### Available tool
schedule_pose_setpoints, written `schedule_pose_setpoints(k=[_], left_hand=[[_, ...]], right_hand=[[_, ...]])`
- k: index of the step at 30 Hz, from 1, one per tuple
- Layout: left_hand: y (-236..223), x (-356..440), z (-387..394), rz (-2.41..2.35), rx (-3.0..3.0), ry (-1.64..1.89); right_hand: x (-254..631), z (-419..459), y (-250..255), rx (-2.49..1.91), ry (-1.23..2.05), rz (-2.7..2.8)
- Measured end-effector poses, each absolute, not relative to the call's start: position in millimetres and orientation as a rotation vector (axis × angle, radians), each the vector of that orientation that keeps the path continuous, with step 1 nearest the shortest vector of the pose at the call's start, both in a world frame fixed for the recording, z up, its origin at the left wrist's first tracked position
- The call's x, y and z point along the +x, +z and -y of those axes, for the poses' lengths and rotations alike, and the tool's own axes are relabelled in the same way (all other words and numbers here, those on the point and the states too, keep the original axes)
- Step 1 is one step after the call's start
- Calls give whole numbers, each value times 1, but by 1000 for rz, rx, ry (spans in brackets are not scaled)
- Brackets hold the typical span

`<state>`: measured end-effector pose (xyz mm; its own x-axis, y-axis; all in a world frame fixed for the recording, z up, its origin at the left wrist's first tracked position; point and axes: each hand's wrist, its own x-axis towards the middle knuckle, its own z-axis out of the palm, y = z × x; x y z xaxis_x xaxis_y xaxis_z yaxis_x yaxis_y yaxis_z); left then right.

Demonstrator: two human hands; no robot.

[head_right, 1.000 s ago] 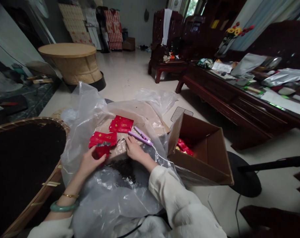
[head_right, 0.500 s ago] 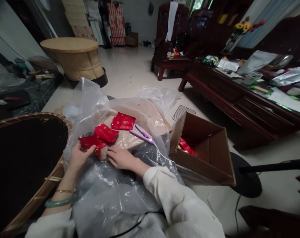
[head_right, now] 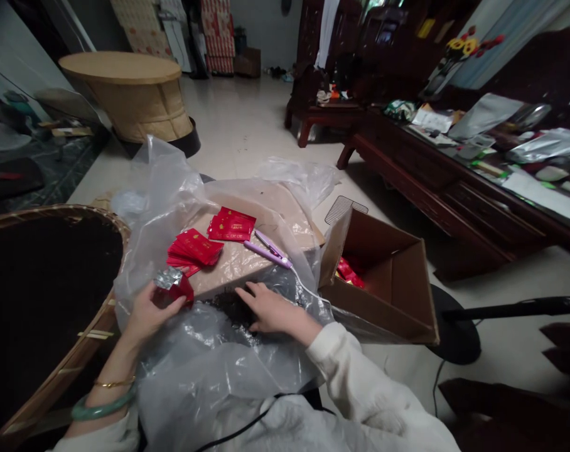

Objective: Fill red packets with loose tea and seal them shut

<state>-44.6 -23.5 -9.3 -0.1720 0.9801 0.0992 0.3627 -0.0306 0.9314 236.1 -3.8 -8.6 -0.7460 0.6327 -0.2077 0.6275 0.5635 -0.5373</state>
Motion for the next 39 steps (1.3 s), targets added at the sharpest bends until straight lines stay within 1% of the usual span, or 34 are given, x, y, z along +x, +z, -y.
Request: schedule_pose_setpoints(k=[4,8,11,14,17,20,22,28,33,36,39], left_hand=[[-4,-38,25,-1602,1431,1206],[-3,-39,25,-1632,1443,1205],[-4,-40,26,-1618,1450,1205],[-6,-40,26,-1606,1443,1211],[-10,-40,27,-1577,1449,1196],[-11,-40,27,-1530,1494,1185],[-10,-41,27,-1516,1584,1185],[-8,-43,25,-1499,1840,1208],[-13,-44,25,-1484,1842,1192],[-15,-44,26,-1497,1813,1167],[-15,-43,26,-1495,1790,1146]], right_hand=[[218,9,-23,-1327,1080,2634],[196,-1,-31,-1300,1220,2323],[195,-3,-30,-1278,1148,2248],[202,2,-28,-1427,1039,2347],[202,8,-30,-1527,1143,2353],[189,10,-31,-1462,1216,2255],[177,8,-29,-1373,1173,2309],[150,-3,-8,-1178,921,2846],[139,-7,-11,-1174,714,2936],[141,-7,-17,-1150,703,2881],[152,-8,-22,-1105,848,2756]])
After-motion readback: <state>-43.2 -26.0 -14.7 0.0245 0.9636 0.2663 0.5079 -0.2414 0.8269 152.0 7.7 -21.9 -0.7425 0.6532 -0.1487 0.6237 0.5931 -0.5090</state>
